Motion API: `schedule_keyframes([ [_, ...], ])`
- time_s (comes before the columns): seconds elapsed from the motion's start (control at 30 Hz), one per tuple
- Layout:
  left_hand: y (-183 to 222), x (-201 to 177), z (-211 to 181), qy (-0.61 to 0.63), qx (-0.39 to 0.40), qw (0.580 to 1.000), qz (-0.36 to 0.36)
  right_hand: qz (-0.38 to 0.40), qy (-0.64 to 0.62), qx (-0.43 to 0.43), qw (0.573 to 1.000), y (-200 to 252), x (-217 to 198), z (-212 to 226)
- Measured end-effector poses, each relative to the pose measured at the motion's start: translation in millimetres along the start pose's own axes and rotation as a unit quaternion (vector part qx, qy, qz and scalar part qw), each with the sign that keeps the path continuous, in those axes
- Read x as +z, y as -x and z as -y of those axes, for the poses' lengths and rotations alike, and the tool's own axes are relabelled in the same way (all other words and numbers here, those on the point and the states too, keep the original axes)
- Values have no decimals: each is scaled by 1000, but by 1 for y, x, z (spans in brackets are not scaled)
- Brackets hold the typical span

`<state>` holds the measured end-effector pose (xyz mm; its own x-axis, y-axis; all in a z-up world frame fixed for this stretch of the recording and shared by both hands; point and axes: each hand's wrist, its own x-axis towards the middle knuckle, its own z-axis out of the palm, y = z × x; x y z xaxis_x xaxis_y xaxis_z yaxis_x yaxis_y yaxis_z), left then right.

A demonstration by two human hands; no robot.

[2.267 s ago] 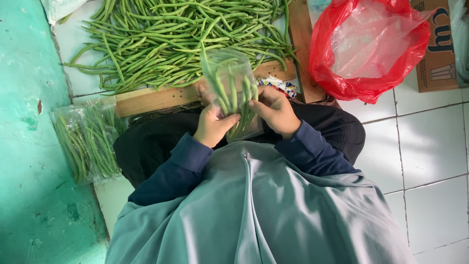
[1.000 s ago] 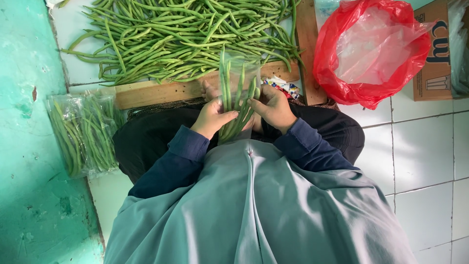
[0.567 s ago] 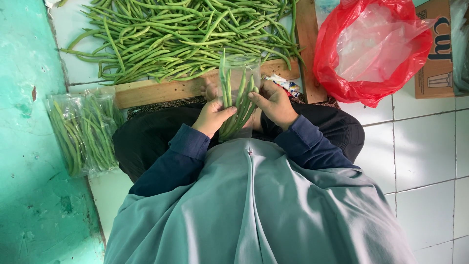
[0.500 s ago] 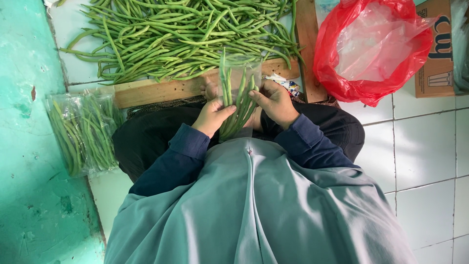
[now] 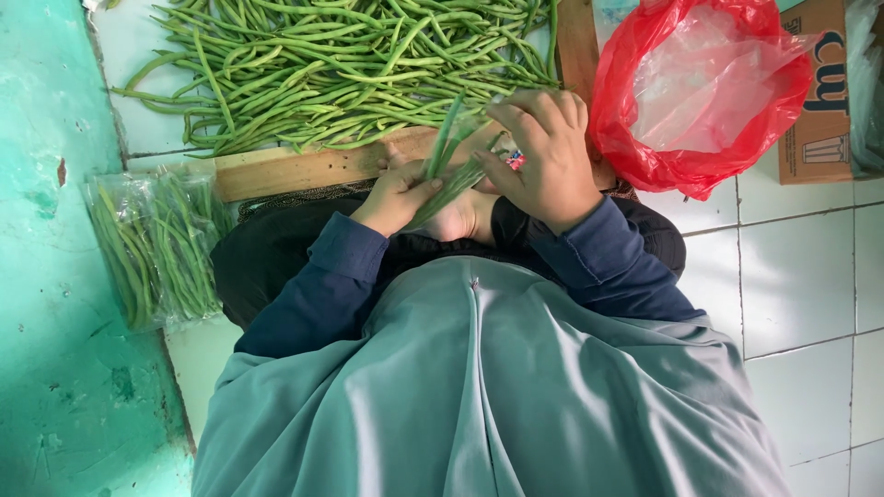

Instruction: Packaging green beans into small plastic bags

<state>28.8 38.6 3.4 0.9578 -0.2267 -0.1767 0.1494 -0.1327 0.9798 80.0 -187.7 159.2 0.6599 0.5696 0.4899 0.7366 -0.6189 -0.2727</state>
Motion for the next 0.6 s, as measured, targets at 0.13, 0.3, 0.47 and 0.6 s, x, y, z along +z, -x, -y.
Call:
schedule_keyframes([
  [0.13,-4,-8,-17,16,56,998,28,17,64,-31,997,-8,6,0],
  [0.3,-1,-22,-31,-66,55,996,6,30,9,-52,998,-9,15,5],
  [0.47,8,-30,9,-18,99,977,-188,-39,-54,-79,995,0,37,-16],
  [0.6,16,-20,57,118,-51,955,-268,-67,-90,-55,992,-4,36,-15],
])
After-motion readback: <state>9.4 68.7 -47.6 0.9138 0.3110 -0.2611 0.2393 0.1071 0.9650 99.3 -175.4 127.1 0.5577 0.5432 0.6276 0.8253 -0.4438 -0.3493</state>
